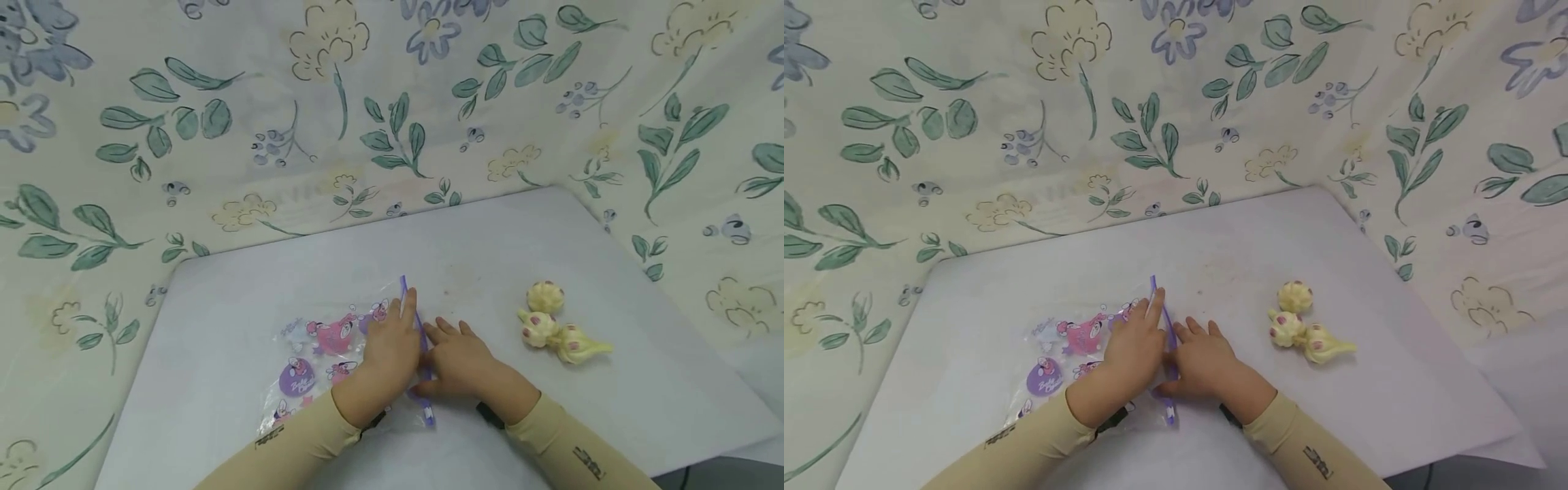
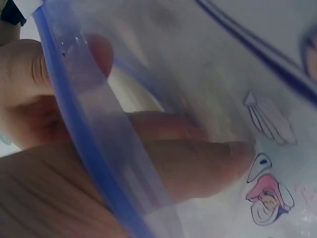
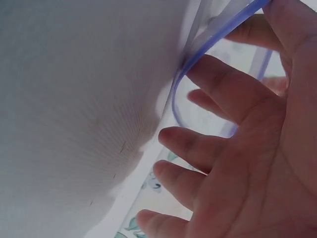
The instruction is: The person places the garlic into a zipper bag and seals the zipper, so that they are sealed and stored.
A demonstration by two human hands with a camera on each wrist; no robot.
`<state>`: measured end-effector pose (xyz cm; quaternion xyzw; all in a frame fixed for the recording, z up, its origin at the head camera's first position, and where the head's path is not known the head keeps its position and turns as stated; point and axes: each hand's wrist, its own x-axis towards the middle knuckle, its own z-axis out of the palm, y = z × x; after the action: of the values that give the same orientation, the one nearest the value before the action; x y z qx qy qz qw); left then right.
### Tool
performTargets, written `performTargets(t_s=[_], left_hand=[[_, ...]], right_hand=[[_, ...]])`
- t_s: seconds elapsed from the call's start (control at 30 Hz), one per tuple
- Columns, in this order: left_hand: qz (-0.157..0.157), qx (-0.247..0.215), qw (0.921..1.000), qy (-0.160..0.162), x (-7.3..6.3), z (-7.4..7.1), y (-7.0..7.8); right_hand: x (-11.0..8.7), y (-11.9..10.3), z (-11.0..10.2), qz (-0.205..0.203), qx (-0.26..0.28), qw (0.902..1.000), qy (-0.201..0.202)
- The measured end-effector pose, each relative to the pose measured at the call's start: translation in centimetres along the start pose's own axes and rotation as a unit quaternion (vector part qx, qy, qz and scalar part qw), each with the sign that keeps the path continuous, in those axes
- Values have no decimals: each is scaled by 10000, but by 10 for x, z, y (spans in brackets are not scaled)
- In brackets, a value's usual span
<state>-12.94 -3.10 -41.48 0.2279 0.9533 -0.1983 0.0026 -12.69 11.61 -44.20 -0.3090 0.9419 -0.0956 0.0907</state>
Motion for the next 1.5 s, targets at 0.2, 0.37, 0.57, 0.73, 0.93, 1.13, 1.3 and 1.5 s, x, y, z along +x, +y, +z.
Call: performTargets(t_s=[0.2,0.37,0.57,0.73,0.93,1.13,1.3,1.5], left_hand=[[1570,1077,9815,200,-1,0,-12],[2145,1175,9666,770,-6,1,-20],[2497,1084,9488,1602,-9,7,-22],[2806,949,9395,1718,-12,11,-17],[2288,362,9612,1498,-15,17,-12],[1463,289,9768,1538,-17,18,-5],[202,63,9987,468,-18,14,-6],[-340,349,9988,-68,-27,5,-22]], right_hand=[[0,2,1,109,132,9998,-28],[0,1,2,201,214,9996,-22],[-1,0,2,335,337,9989,29],[0,-1,3,441,354,9984,14],[2,0,1,503,387,9980,-49],[1,2,-1,535,410,9977,15],[2,0,-1,497,399,9979,-113],[4,-5,0,757,232,9967,-155]])
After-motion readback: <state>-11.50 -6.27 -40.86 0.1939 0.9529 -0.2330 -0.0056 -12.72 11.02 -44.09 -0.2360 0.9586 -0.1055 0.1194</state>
